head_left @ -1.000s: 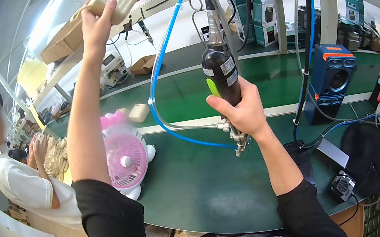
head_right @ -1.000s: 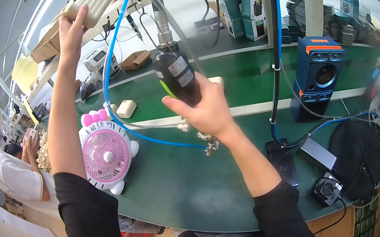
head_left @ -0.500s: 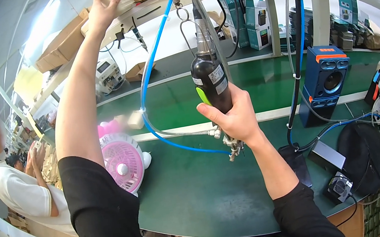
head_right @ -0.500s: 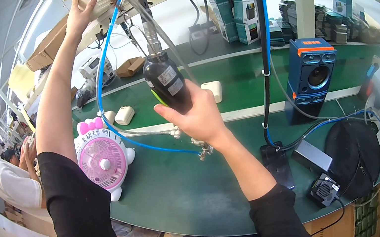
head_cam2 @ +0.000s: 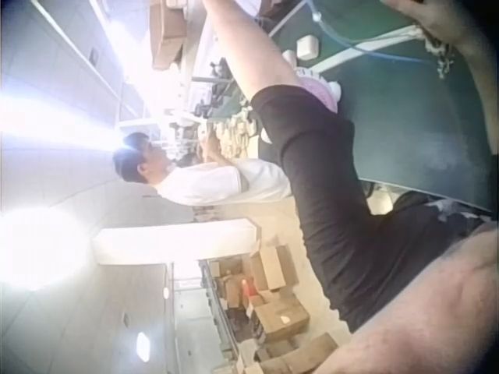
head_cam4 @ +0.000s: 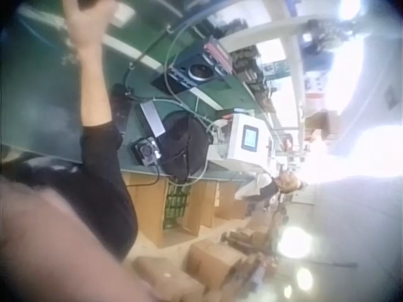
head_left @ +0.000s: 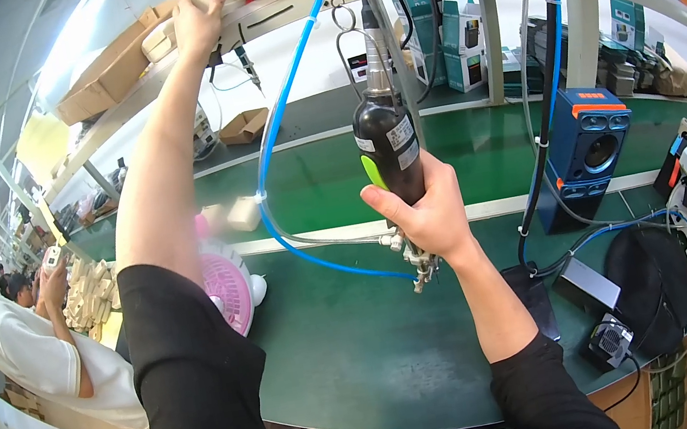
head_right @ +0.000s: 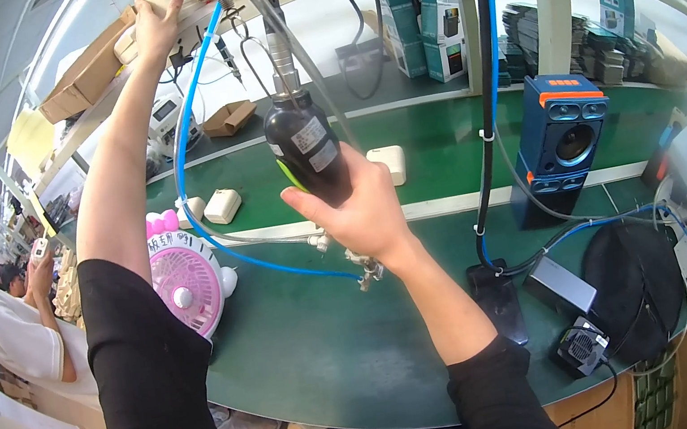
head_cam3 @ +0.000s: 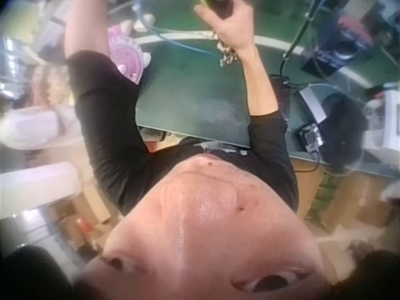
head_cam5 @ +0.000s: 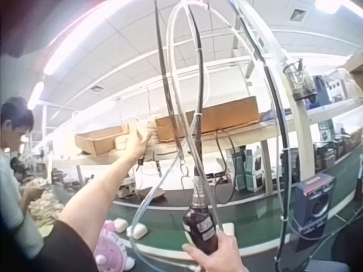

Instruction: The person assembles a small white electronic device on a production line using an electric screwdriver.

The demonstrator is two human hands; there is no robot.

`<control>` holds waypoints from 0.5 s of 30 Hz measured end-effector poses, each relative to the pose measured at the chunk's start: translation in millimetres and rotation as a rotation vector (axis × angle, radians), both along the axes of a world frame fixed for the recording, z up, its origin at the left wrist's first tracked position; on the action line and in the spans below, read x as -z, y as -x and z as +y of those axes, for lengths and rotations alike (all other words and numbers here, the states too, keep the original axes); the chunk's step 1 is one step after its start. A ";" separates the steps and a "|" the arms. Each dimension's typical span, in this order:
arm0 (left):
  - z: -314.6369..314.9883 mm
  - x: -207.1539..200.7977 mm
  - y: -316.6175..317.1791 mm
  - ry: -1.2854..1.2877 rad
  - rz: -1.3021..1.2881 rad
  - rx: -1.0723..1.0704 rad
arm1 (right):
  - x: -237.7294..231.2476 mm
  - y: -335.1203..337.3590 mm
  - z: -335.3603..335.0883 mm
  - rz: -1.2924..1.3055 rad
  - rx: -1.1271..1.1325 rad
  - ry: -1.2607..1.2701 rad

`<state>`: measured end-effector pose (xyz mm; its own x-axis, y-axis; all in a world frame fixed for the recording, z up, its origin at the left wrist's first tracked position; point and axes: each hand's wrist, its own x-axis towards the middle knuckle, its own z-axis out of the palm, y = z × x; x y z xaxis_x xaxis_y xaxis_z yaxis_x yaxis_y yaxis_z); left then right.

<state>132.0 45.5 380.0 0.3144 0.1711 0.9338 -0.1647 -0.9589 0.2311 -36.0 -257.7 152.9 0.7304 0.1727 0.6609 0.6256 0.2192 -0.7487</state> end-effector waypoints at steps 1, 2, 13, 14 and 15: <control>0.7 5.5 -0.3 -0.016 -0.065 -0.098 | -0.2 1.2 0.7 0.007 -0.003 -0.002; 5.2 10.1 2.6 -0.020 -0.056 -0.102 | -1.7 2.0 2.2 -0.009 -0.012 -0.024; -107.4 273.7 55.6 -0.909 0.334 0.718 | -2.8 -24.9 -3.4 -0.089 0.268 -0.025; -125.0 290.4 60.6 -0.879 0.486 0.578 | -0.5 -25.2 -0.7 -0.098 0.272 0.002; -138.2 305.7 63.2 -0.848 0.631 0.434 | 1.3 -23.8 4.4 -0.122 0.271 0.027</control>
